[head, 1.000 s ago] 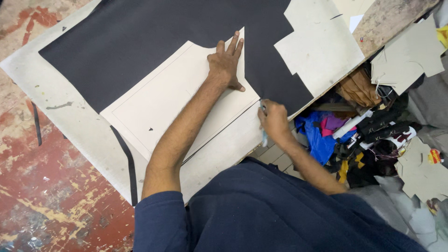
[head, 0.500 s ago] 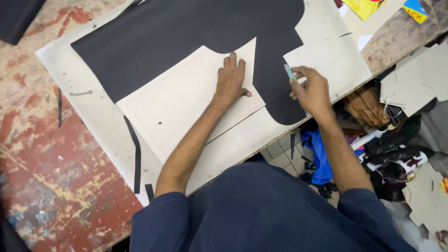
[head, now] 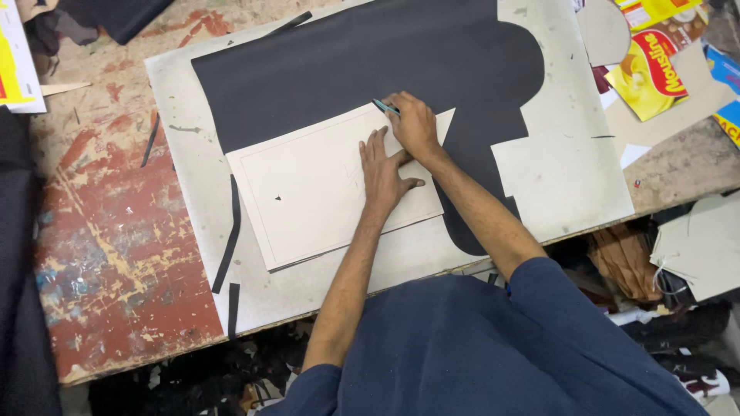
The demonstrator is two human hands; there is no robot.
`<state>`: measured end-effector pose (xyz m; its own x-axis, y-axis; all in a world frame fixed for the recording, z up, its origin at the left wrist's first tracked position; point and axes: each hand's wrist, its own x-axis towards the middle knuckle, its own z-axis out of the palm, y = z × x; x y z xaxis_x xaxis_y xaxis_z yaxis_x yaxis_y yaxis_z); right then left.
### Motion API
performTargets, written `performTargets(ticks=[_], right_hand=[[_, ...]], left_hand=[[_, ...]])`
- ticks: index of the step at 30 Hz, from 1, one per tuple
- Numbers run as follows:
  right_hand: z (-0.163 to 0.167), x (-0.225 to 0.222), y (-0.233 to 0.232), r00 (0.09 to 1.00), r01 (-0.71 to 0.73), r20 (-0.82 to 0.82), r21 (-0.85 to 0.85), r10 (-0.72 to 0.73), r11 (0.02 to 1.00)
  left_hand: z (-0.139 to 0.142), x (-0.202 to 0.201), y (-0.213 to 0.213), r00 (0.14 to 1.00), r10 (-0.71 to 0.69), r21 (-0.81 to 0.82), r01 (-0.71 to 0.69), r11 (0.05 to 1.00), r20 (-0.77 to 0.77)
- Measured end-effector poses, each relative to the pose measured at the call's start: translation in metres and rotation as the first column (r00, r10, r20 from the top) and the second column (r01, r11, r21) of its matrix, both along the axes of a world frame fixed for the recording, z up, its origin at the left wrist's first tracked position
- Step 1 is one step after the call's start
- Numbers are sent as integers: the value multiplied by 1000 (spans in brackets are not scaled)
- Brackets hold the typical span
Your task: The person places paper patterns on black fabric, traces outlines with a pen, and cuts the fabric along the traced lines. The person handles multiple pattern pieces and fabric sections, moving them aside as needed.
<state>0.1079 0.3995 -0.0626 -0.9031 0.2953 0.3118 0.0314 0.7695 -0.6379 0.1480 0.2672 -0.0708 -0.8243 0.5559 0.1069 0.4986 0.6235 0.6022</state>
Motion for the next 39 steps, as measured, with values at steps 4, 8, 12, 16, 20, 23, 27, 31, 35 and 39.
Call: performTargets(ticks=[4,8,12,16,20,23,27,31,35,39], right_hand=[[-8,-8,2,998,8,58,78,-12,997],[-17,-18,4,989,-37,149,125,18,991],[-23,-17,11,984,-110,156,164,85,980],[-22,0,30,982,-176,103,232,156,957],[-12,18,64,954,-295,114,220,276,930],[-1,28,88,919,-393,138,231,369,890],[11,32,121,872,-489,166,234,461,840],[13,27,149,813,-582,228,296,536,757],[11,29,182,784,-615,189,377,592,693],[8,34,214,796,-597,218,434,564,675]], left_hand=[[-4,-8,7,996,73,6,-73,997,54],[-12,-14,14,996,78,-52,-75,996,51],[-16,-20,24,992,108,-143,-97,985,68],[-18,-21,31,990,132,-199,-119,973,54],[-18,-20,33,991,133,-175,-133,976,-7],[-18,-19,34,990,141,-225,-140,964,-8],[-15,-21,38,986,164,-308,-149,939,22],[-14,-23,41,987,161,-374,-143,916,18],[-18,-23,41,984,177,-379,-155,912,24],[-21,-23,41,984,176,-391,-157,907,15]])
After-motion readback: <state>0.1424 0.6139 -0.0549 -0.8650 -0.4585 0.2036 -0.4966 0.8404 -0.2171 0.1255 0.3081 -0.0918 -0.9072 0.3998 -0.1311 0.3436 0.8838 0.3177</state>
